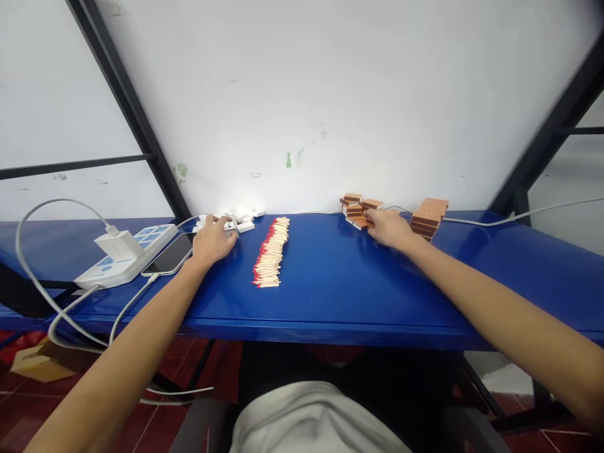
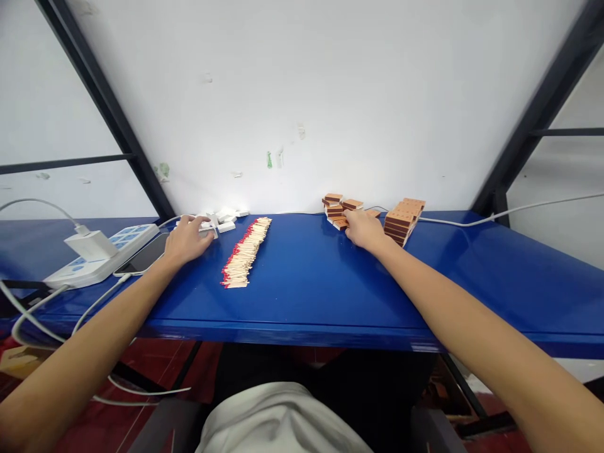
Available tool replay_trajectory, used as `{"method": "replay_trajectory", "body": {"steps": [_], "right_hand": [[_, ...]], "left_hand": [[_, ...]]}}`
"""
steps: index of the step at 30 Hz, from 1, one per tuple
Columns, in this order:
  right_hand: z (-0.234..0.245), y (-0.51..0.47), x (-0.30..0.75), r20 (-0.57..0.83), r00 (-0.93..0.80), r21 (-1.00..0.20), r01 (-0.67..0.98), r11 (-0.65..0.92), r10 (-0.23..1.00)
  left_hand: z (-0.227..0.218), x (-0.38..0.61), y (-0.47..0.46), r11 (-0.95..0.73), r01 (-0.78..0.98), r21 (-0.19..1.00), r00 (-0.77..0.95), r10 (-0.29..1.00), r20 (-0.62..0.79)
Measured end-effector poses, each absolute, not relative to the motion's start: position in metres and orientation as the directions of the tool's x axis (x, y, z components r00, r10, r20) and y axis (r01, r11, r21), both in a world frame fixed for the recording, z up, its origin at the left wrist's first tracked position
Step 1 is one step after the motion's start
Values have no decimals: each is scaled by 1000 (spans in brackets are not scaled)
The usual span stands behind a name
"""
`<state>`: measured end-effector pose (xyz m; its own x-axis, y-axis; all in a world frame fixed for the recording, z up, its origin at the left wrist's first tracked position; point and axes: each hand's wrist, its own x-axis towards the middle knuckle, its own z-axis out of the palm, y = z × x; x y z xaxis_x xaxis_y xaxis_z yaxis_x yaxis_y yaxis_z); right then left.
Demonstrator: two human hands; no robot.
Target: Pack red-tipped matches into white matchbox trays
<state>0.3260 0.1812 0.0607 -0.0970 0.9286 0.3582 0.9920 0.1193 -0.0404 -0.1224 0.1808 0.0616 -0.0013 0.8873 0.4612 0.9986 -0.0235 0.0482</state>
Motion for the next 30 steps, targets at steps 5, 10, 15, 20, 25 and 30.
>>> {"method": "replay_trajectory", "body": {"steps": [5, 10, 15, 20, 25, 30], "right_hand": [[70, 174, 315, 401, -133, 34, 991, 130, 907], [74, 169, 299, 376, -357, 88, 932, 351, 855], [66, 151, 272, 271, -598, 127, 799, 587, 755], [69, 127, 232, 251, -650, 178, 759, 626, 717], [93, 108, 186, 281, -763, 220, 642, 735, 582], [93, 94, 164, 332, -838, -7, 456, 890, 432]], "left_hand": [[62, -131, 187, -78, 993, 85, 33, 898, 439], [81, -121, 168, -199, 969, 147, 93, 844, 527], [86, -99, 88, -399, 833, 383, -8, 684, 729], [52, -73, 17, -616, 673, 408, 377, 761, 528], [35, -57, 12, -583, 743, 329, 392, 777, 492], [43, -61, 14, -566, 775, 280, 303, 722, 623]]}}
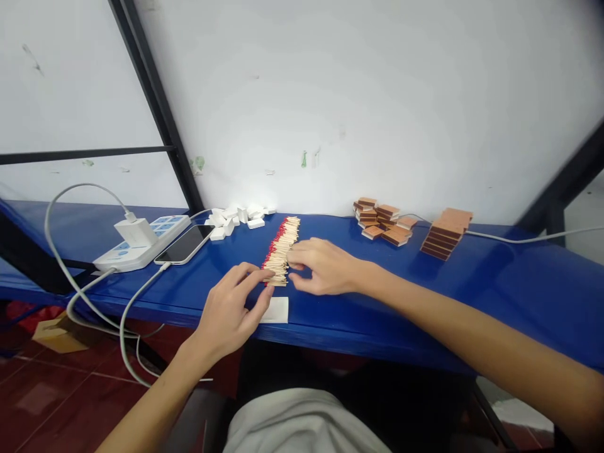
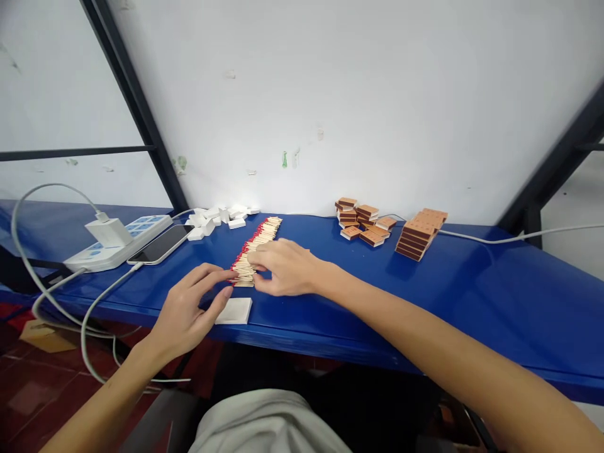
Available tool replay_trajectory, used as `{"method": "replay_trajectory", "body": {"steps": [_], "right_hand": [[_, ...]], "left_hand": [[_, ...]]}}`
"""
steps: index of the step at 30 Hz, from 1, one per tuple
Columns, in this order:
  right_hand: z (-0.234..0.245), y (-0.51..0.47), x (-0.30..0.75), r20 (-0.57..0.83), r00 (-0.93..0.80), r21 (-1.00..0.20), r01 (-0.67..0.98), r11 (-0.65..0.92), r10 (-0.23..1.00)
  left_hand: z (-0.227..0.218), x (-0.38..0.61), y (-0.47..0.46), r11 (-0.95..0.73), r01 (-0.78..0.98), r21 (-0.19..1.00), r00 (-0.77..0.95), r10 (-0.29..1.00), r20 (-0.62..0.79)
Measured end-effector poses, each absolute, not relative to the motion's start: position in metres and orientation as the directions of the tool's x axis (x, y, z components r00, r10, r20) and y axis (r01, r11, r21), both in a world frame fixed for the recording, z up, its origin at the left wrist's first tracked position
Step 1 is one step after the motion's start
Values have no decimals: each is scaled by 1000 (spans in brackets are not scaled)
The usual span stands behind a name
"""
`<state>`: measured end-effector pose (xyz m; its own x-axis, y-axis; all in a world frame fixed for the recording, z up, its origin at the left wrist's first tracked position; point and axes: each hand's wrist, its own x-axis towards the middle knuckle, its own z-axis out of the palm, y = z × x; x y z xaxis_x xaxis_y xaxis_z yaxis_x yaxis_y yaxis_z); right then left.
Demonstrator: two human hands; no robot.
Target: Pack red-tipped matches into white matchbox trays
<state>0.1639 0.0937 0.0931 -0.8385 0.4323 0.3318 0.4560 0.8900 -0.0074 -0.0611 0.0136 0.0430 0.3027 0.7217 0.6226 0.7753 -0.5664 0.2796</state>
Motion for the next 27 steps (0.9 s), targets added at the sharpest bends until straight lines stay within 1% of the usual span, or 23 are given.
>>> {"method": "replay_trajectory", "body": {"steps": [2, 4, 5, 8, 9, 11, 13, 15, 22, 27], "right_hand": [[84, 91, 165, 370, -813, -60, 463, 885, 450], [76, 90, 170, 382, -793, -112, 469, 876, 474], [73, 90, 172, 376, -790, -140, 468, 872, 484], [67, 88, 175, 332, -803, -214, 447, 868, 495], [67, 87, 174, 319, -812, -232, 434, 871, 490], [66, 84, 171, 302, -827, -244, 414, 877, 474], [66, 81, 168, 291, -840, -223, 407, 886, 459], [66, 79, 165, 277, -850, -192, 408, 892, 448], [65, 79, 165, 253, -858, -95, 439, 894, 448], [65, 78, 164, 254, -856, -110, 436, 893, 449]], "left_hand": [[45, -69, 11, -559, 784, 272, 310, 731, 608], [47, -79, 8, -552, 779, 297, 343, 772, 535], [47, -85, 7, -546, 769, 334, 356, 798, 486], [52, -98, 8, -497, 714, 493, 364, 865, 345], [55, -101, 9, -485, 703, 520, 370, 874, 314], [58, -103, 11, -489, 711, 505, 403, 872, 278], [59, -102, 12, -511, 735, 446, 443, 859, 256], [58, -99, 11, -522, 744, 416, 462, 853, 244], [56, -97, 9, -512, 748, 423, 445, 859, 253], [56, -97, 11, -491, 781, 386, 431, 871, 237]]}}
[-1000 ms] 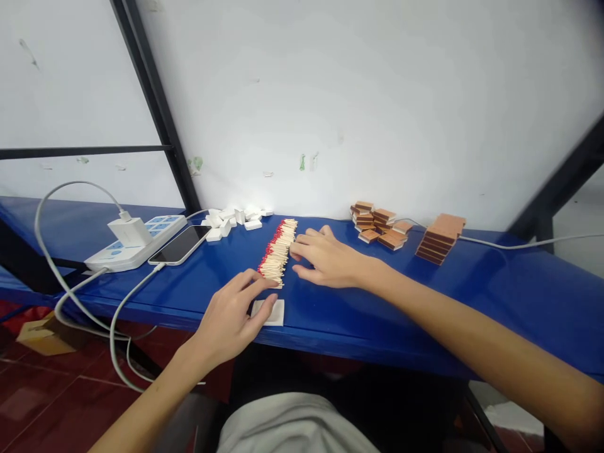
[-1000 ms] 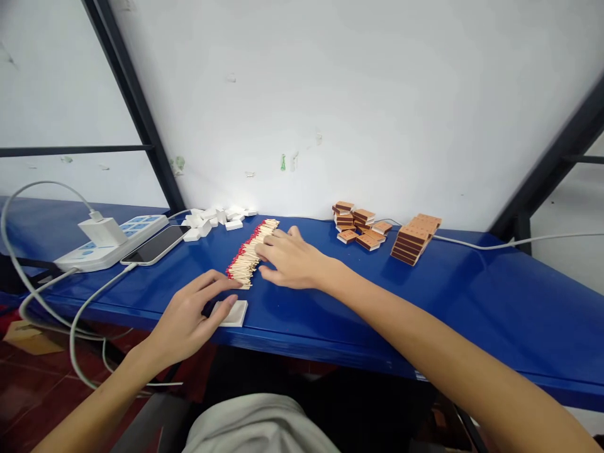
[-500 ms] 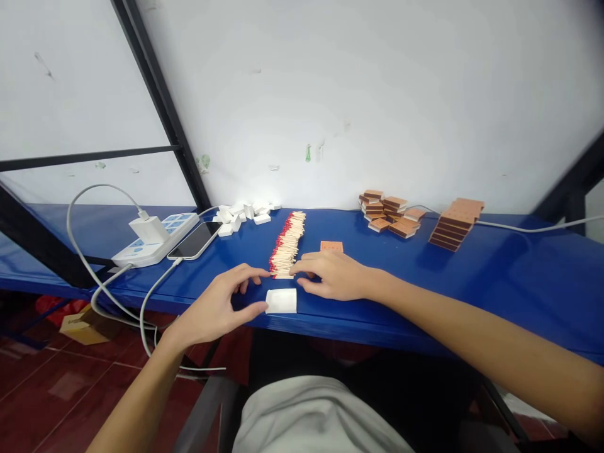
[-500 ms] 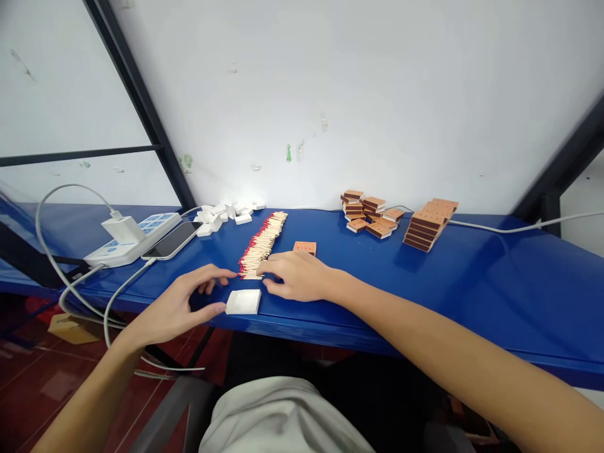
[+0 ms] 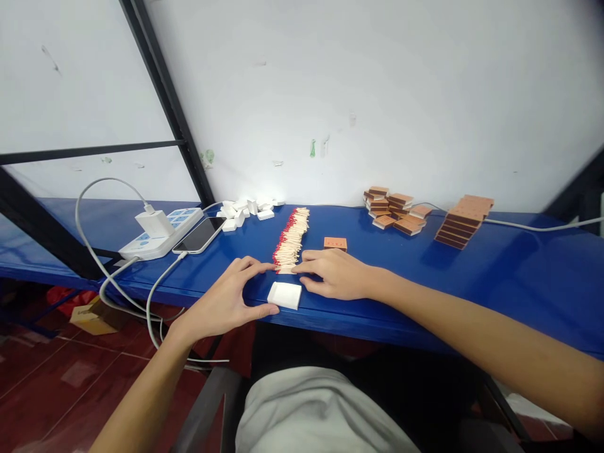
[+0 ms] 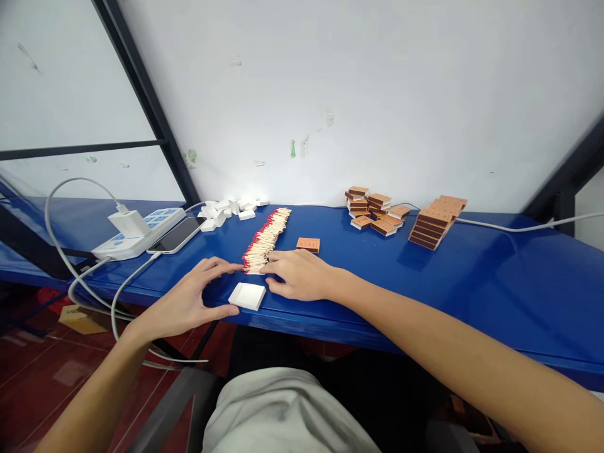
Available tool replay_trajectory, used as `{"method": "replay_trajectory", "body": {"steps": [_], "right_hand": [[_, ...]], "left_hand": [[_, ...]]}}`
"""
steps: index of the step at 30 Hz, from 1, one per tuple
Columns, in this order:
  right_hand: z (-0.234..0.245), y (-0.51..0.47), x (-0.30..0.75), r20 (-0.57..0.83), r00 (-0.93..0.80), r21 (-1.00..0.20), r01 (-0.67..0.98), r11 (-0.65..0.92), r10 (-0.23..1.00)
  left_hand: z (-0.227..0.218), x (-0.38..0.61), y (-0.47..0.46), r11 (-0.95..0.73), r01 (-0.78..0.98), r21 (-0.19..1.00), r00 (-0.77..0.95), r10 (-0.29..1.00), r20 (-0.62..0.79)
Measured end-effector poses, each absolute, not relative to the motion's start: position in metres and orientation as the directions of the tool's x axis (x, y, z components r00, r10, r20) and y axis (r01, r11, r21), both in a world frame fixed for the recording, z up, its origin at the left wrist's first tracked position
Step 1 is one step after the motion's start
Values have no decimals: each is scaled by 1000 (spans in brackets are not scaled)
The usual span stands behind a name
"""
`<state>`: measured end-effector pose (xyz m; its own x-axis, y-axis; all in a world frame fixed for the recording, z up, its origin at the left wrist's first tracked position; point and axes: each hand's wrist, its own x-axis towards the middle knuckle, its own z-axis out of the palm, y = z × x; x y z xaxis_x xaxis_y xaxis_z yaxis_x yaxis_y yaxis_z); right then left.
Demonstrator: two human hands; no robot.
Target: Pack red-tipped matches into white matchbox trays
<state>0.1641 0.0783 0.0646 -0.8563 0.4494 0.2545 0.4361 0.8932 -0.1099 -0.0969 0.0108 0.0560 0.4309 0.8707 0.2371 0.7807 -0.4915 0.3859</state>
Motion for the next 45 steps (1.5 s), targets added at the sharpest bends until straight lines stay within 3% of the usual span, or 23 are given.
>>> {"method": "replay_trajectory", "body": {"steps": [19, 32, 45], "right_hand": [[64, 76, 164, 256, -861, -99, 428, 898, 439], [69, 73, 162, 230, -838, -128, 478, 869, 495], [64, 75, 162, 305, -830, -220, 416, 883, 467]], "left_hand": [[52, -95, 14, -476, 802, 360, 422, 879, 222], [52, -95, 14, -497, 797, 342, 443, 867, 227], [52, -96, 13, -511, 799, 316, 454, 858, 241]]}}
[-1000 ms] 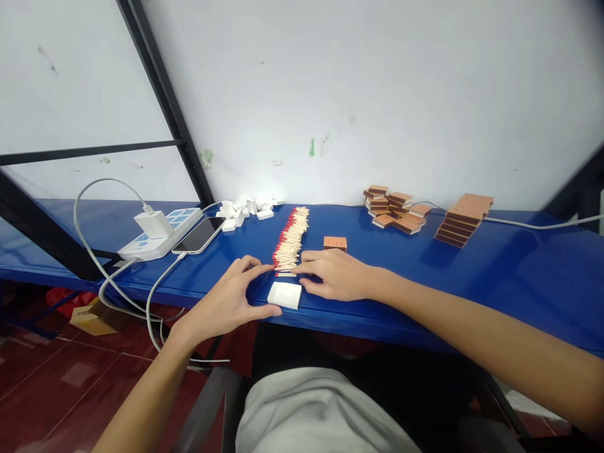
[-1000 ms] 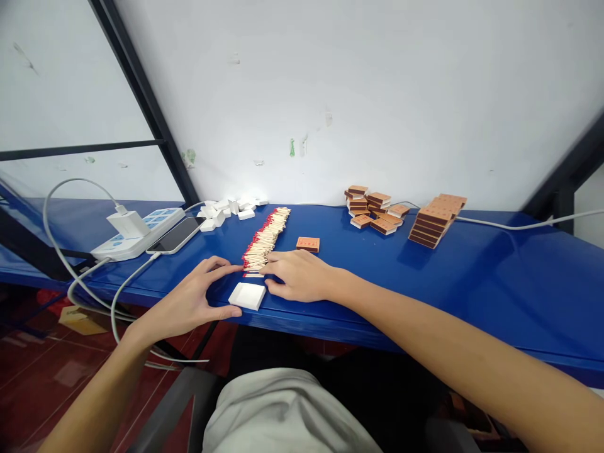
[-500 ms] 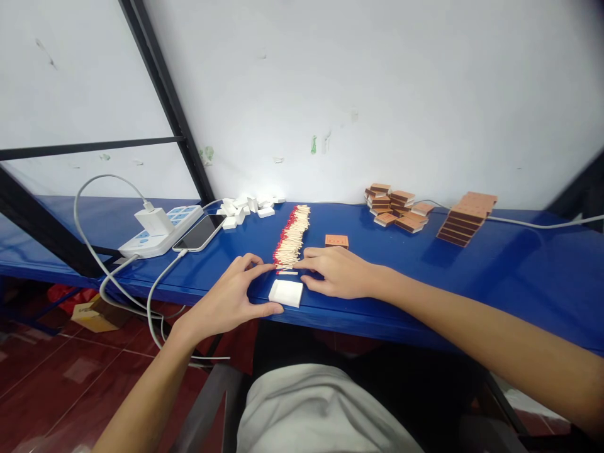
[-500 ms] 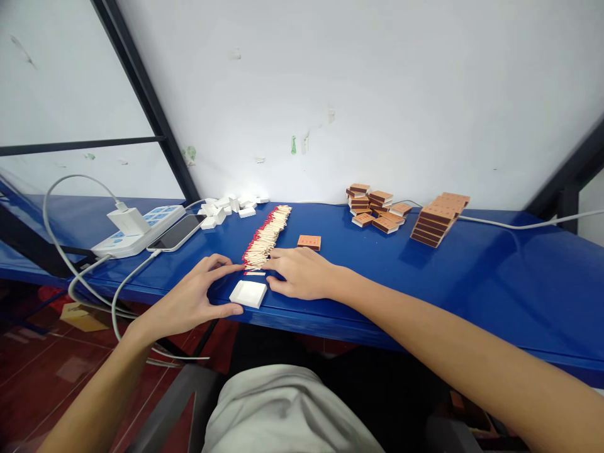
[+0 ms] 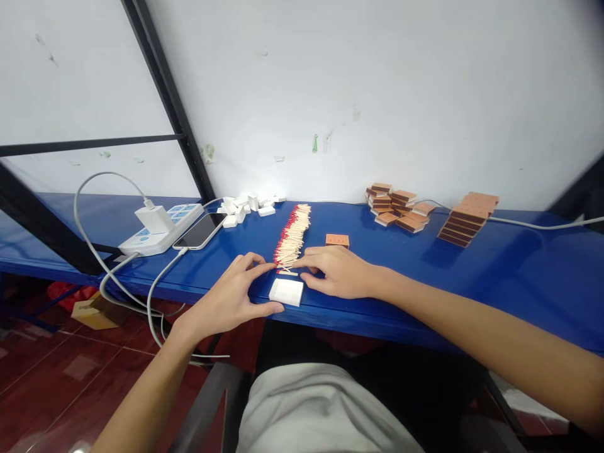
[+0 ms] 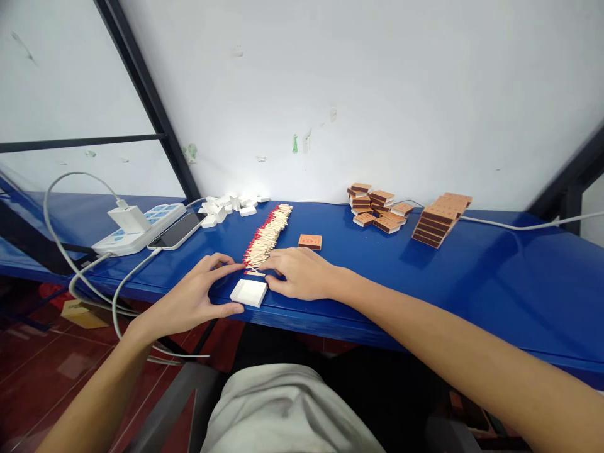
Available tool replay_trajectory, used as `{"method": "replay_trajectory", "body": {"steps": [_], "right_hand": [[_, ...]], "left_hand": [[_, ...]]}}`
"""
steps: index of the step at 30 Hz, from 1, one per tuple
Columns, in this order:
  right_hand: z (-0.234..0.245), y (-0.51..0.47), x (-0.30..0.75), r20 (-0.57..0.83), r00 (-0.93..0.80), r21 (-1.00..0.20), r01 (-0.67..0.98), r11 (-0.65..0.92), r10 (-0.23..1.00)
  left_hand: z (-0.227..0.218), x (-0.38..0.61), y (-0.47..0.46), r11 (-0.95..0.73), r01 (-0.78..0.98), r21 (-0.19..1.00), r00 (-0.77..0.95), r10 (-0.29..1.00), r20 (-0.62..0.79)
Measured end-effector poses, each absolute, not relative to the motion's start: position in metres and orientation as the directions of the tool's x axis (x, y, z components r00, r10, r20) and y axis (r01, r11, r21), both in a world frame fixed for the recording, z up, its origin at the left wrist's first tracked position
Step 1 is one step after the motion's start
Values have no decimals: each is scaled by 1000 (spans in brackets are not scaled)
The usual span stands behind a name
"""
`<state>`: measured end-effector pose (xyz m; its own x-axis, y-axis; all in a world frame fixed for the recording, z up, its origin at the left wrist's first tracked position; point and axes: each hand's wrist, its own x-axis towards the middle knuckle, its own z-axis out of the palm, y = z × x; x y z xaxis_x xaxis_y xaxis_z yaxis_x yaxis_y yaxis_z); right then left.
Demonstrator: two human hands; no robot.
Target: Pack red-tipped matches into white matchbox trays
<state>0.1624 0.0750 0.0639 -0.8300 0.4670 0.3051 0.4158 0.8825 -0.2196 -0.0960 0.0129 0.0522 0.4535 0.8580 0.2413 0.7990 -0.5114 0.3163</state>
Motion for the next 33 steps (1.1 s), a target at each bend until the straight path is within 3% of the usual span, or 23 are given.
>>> {"method": "replay_trajectory", "body": {"steps": [7, 12, 20, 33], "right_hand": [[65, 74, 161, 346, -751, -178, 535, 826, 562], [66, 73, 159, 422, -771, -133, 467, 874, 476], [62, 73, 156, 357, -859, -142, 339, 930, 368], [64, 68, 158, 369, -867, -161, 295, 942, 335]], "left_hand": [[53, -95, 12, -526, 781, 336, 458, 849, 264], [55, -92, 11, -526, 770, 360, 455, 849, 267], [52, -95, 10, -573, 737, 358, 495, 819, 290], [49, -92, 6, -591, 725, 353, 499, 805, 321]]}}
